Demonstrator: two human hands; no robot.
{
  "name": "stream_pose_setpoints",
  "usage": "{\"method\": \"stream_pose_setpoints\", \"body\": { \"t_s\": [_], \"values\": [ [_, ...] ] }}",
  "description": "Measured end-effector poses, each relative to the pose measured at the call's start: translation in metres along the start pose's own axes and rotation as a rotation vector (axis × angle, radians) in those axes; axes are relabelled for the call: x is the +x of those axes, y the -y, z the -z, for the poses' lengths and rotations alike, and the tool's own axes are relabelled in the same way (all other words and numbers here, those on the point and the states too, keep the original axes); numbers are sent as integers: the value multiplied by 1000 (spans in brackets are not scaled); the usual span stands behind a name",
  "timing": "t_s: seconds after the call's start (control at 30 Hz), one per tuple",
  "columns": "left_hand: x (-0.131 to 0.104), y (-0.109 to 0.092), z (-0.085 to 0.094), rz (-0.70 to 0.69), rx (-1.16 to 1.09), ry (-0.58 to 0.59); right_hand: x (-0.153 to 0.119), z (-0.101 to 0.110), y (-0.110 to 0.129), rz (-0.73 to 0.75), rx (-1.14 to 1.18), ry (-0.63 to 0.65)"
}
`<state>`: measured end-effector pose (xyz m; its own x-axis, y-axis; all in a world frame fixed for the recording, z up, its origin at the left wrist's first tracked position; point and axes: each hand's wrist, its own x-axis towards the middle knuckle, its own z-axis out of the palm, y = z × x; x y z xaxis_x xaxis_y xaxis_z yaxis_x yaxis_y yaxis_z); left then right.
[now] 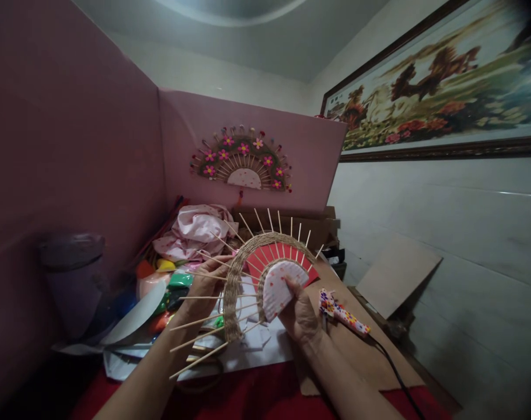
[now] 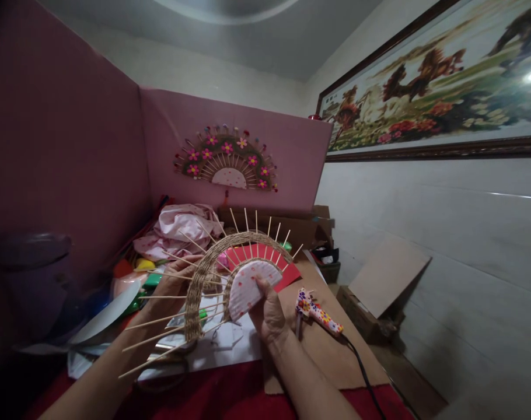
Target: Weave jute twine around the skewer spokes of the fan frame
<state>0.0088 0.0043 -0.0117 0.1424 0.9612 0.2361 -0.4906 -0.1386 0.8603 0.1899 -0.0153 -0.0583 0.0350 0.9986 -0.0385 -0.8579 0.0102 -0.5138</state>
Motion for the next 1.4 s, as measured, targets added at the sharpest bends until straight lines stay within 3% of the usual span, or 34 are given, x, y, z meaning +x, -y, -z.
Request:
{"method": "stream_pose_setpoints", "body": {
  "t_s": [0.43, 0.6, 0.83, 1.03, 1.13, 1.4],
  "values": [
    [0, -11, 5, 31, -130, 15, 12, 5, 21, 131, -1, -31],
    [5, -11, 9, 16, -47, -59, 18, 9, 29, 201, -36, -46],
    [11, -8, 20, -213, 308, -157, 23, 13, 37, 284, -35, -37],
    [8, -11, 19, -604, 762, -207, 24, 13, 39, 325, -55, -55],
    [2, -10, 15, -720, 993, -218, 24, 12, 39, 344, -69, -38],
    [-4, 6, 3, -889, 1291, -7, 27, 11, 37, 392, -68, -58]
  ]
}}
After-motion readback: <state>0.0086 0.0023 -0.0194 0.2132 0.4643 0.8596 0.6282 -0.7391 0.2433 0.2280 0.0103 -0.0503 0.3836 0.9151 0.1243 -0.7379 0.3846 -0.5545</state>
